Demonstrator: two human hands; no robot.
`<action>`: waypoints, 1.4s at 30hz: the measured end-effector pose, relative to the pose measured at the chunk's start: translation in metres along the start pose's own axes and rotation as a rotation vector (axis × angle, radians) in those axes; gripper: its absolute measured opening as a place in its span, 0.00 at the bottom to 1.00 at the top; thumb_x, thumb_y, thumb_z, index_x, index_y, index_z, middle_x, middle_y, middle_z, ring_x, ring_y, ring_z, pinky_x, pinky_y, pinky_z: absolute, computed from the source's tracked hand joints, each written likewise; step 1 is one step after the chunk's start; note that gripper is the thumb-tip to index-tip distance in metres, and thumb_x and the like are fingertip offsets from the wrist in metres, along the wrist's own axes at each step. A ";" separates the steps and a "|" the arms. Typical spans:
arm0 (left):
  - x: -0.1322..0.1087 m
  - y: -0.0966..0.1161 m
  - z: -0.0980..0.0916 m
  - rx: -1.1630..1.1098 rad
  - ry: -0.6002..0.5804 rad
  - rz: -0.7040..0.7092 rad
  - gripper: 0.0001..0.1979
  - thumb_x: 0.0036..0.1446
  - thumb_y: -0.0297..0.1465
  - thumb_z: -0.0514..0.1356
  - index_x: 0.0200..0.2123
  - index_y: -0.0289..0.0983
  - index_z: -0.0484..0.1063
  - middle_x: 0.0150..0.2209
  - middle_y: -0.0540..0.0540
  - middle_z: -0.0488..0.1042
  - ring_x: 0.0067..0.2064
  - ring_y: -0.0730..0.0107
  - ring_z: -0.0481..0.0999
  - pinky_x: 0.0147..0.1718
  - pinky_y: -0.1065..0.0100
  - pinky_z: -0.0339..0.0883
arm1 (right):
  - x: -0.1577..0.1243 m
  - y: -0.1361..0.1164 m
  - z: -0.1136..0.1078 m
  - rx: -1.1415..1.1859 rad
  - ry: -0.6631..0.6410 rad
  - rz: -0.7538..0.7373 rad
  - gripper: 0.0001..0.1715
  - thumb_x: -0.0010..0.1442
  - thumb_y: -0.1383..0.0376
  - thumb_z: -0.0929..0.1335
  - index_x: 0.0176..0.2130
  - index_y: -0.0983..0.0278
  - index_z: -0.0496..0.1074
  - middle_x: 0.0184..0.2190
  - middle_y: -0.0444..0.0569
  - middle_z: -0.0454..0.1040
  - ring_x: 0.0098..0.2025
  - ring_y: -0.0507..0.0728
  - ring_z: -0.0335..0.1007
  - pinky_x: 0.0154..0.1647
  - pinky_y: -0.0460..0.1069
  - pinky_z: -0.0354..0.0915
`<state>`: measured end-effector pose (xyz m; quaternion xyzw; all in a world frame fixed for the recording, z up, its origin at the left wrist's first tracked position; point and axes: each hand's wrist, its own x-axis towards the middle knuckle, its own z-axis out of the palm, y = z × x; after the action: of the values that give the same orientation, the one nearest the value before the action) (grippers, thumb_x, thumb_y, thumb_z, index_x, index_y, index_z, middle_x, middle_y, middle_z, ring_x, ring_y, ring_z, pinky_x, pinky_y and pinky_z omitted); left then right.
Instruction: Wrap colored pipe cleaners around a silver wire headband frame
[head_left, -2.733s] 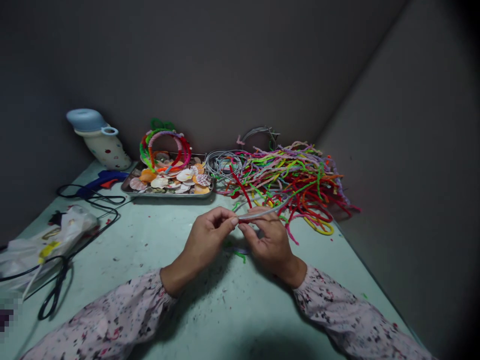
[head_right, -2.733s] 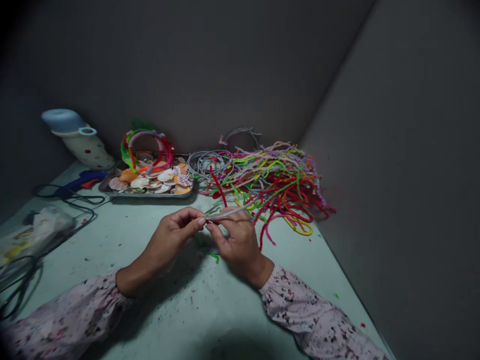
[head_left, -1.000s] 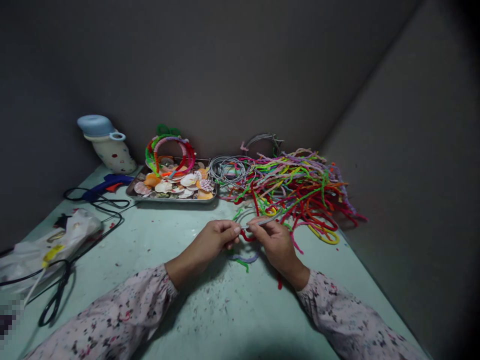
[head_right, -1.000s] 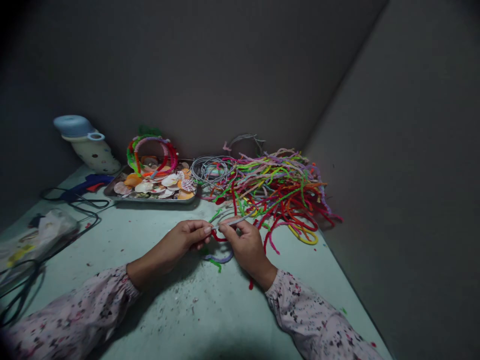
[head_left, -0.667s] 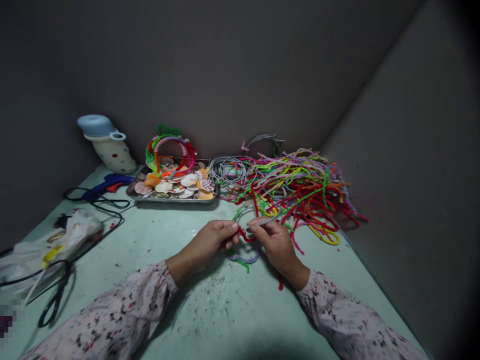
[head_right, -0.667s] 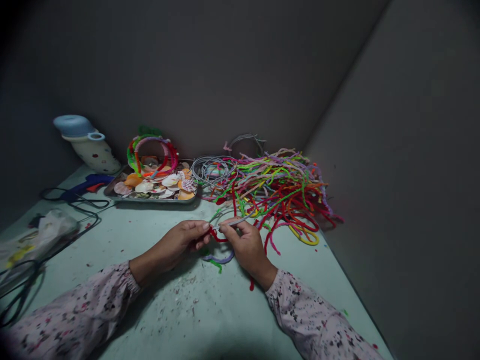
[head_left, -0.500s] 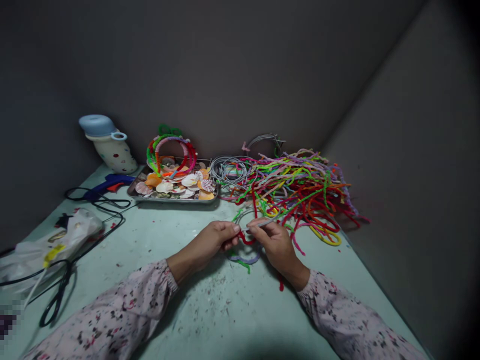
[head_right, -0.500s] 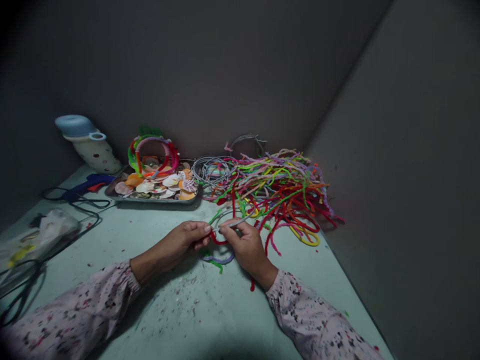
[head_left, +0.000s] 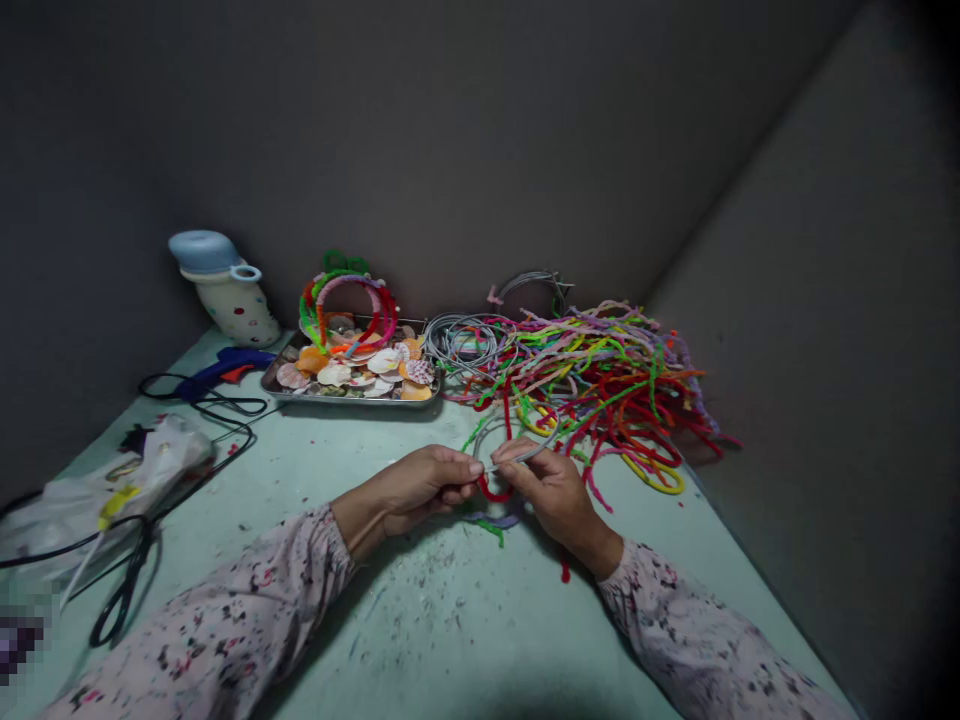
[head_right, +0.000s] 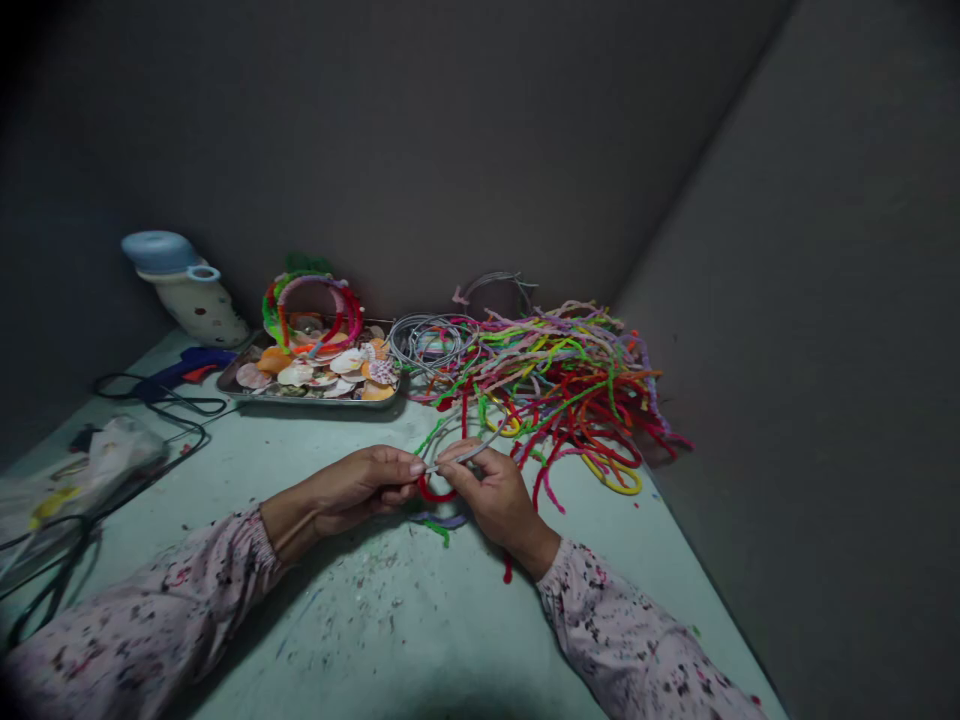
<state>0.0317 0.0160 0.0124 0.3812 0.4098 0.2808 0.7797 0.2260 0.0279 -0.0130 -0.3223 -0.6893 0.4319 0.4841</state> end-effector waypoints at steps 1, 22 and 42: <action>0.000 0.001 -0.001 -0.009 -0.005 -0.013 0.17 0.47 0.38 0.67 0.24 0.32 0.67 0.20 0.54 0.62 0.19 0.83 0.53 0.19 0.73 0.38 | 0.000 0.000 0.000 -0.003 -0.003 -0.004 0.06 0.60 0.62 0.69 0.33 0.62 0.75 0.33 0.48 0.76 0.39 0.55 0.73 0.44 0.52 0.67; 0.001 0.007 -0.002 -0.029 0.168 0.081 0.15 0.45 0.37 0.69 0.26 0.31 0.72 0.22 0.52 0.68 0.21 0.84 0.59 0.19 0.76 0.45 | -0.011 -0.019 0.007 -0.544 0.018 -0.213 0.04 0.60 0.65 0.68 0.37 0.63 0.72 0.30 0.47 0.75 0.33 0.54 0.70 0.36 0.50 0.65; 0.006 0.005 0.001 0.353 0.329 0.296 0.17 0.51 0.43 0.61 0.24 0.33 0.71 0.19 0.52 0.64 0.21 0.77 0.58 0.22 0.71 0.48 | 0.008 -0.051 -0.020 -0.310 -0.307 0.022 0.15 0.62 0.67 0.66 0.49 0.58 0.71 0.46 0.49 0.76 0.45 0.55 0.74 0.47 0.51 0.70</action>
<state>0.0346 0.0230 0.0143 0.5162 0.5132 0.3740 0.5747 0.2405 0.0186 0.0399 -0.3309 -0.8096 0.3698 0.3135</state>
